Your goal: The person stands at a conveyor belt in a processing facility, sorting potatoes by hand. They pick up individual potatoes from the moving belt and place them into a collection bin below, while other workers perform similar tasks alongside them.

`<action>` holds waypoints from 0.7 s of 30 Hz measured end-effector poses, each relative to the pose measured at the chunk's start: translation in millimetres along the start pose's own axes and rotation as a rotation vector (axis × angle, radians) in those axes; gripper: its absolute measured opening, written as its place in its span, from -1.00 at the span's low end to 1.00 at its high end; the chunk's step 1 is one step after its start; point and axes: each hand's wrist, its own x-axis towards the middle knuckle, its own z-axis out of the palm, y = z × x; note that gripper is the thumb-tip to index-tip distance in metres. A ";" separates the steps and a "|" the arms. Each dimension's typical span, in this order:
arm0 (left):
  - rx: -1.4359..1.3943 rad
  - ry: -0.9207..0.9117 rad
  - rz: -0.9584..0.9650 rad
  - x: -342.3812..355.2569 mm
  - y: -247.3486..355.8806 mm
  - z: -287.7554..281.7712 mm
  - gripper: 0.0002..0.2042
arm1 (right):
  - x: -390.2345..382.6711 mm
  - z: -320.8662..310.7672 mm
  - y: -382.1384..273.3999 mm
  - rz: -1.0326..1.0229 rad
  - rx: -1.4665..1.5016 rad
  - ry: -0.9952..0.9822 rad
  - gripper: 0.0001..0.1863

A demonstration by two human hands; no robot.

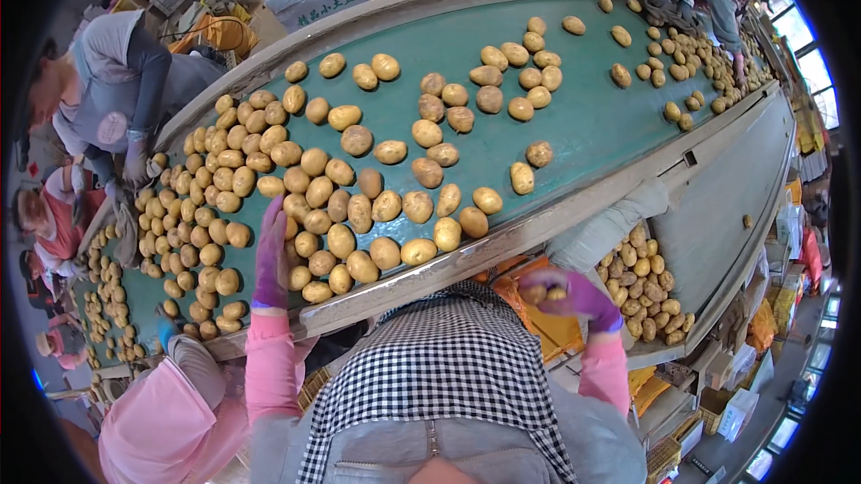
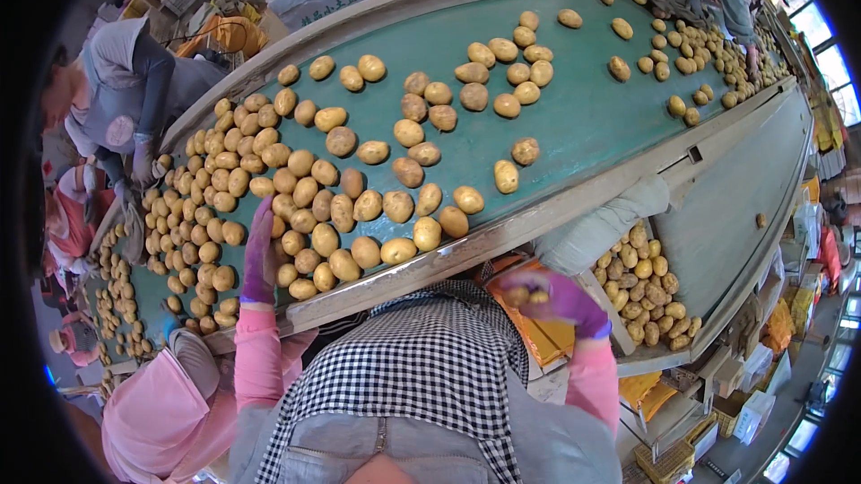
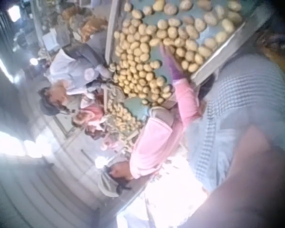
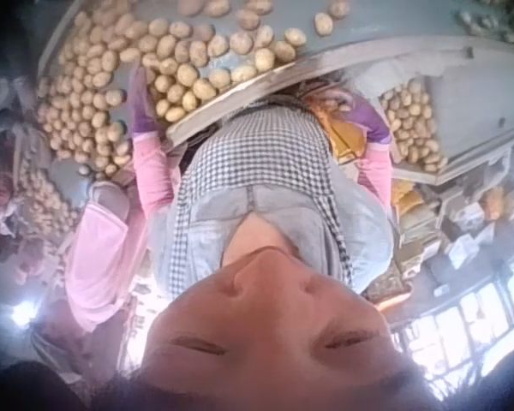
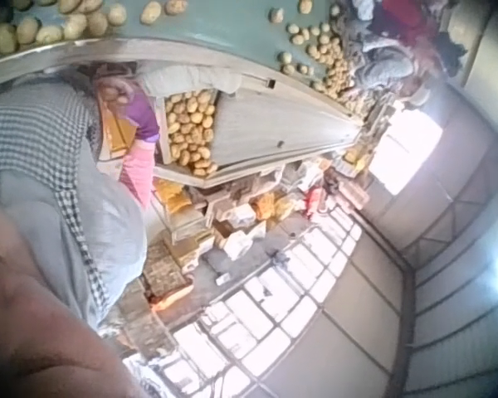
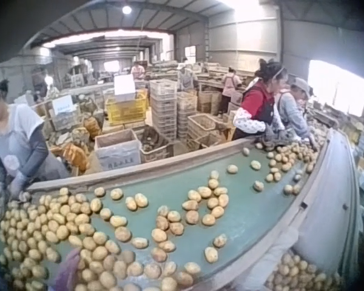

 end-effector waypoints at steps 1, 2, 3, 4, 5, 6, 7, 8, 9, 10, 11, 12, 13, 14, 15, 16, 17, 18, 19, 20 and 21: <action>-0.025 -0.029 -0.007 6.0 2.4 15.6 -0.43 | -14.2 -5.5 13.1 -0.007 -0.233 0.023 -0.45; -0.056 -0.059 -0.015 14.1 5.1 32.5 -0.43 | -23.6 -6.9 26.2 0.138 -0.435 0.013 -0.45; -0.056 -0.085 -0.009 20.6 5.7 49.5 -0.43 | -31.3 -8.6 39.0 0.286 -0.638 -0.002 -0.46; 0.060 -0.106 0.047 26.9 6.5 64.2 -0.43 | -34.0 -11.6 37.7 0.433 -0.842 -0.013 -0.46; 0.175 -0.122 0.102 30.7 6.2 78.7 -0.42 | -35.4 -18.2 35.1 0.310 -0.790 0.064 -0.48; 0.211 -0.096 0.067 34.2 6.2 96.5 -0.42 | -27.8 -22.0 11.2 0.184 -0.739 0.137 -0.51; 0.123 -0.042 -0.034 33.4 7.9 115.1 -0.40 | -17.9 -24.4 -14.1 0.057 -0.677 0.202 -0.53; 0.113 -0.048 -0.022 34.4 9.0 130.0 -0.39 | 2.2 -31.0 -32.5 -0.066 -0.586 0.278 -0.56; 0.104 -0.039 -0.004 35.2 9.4 137.7 -0.39 | 24.6 -37.8 -50.8 -0.200 -0.503 0.329 -0.59; 0.147 -0.076 0.005 40.3 5.7 143.9 -0.38 | 49.2 -46.2 -59.7 -0.455 -0.597 0.461 -0.60; 0.158 -0.103 0.031 40.9 7.6 153.7 -0.38 | 77.4 -53.6 -71.2 -0.548 -0.771 0.631 -0.65; 0.154 -0.094 0.038 40.9 2.4 158.1 -0.38 | 102.8 -63.0 -78.4 -0.646 -0.943 0.796 -0.68; 0.148 -0.085 0.048 41.4 -0.3 163.1 -0.38 | 125.3 -80.0 -65.9 -0.640 -0.982 0.715 -0.69; 0.169 -0.100 0.088 37.8 8.5 173.3 -0.40 | 148.3 -101.3 -39.0 -0.627 -1.023 0.651 -0.70; 0.325 -0.114 0.167 35.4 9.2 167.5 -0.42 | 164.8 -117.1 -28.4 -0.624 -1.060 0.569 -0.71; 0.218 -0.092 0.117 29.4 0.8 161.0 -0.45 | 173.6 -125.7 -35.8 -0.571 -0.973 0.501 -0.75; 0.110 -0.072 0.072 25.2 -8.4 157.0 -0.47 | 180.9 -134.5 -43.4 -0.515 -0.887 0.434 -0.78; -0.096 -0.023 -0.006 20.6 -16.4 151.6 -0.48 | 188.2 -136.6 -51.8 -0.454 -0.798 0.369 -0.82; -0.096 0.030 -0.004 16.8 -16.8 151.5 -0.49 | 197.4 -138.0 -65.4 -0.434 -0.816 0.400 -0.80; -0.099 0.074 -0.008 12.5 -17.3 152.3 -0.48 | 209.6 -137.8 -79.5 -0.413 -0.832 0.432 -0.77; -0.110 0.114 -0.001 8.0 -18.7 153.4 -0.47 | 221.1 -133.7 -90.6 -0.391 -0.845 0.466 -0.73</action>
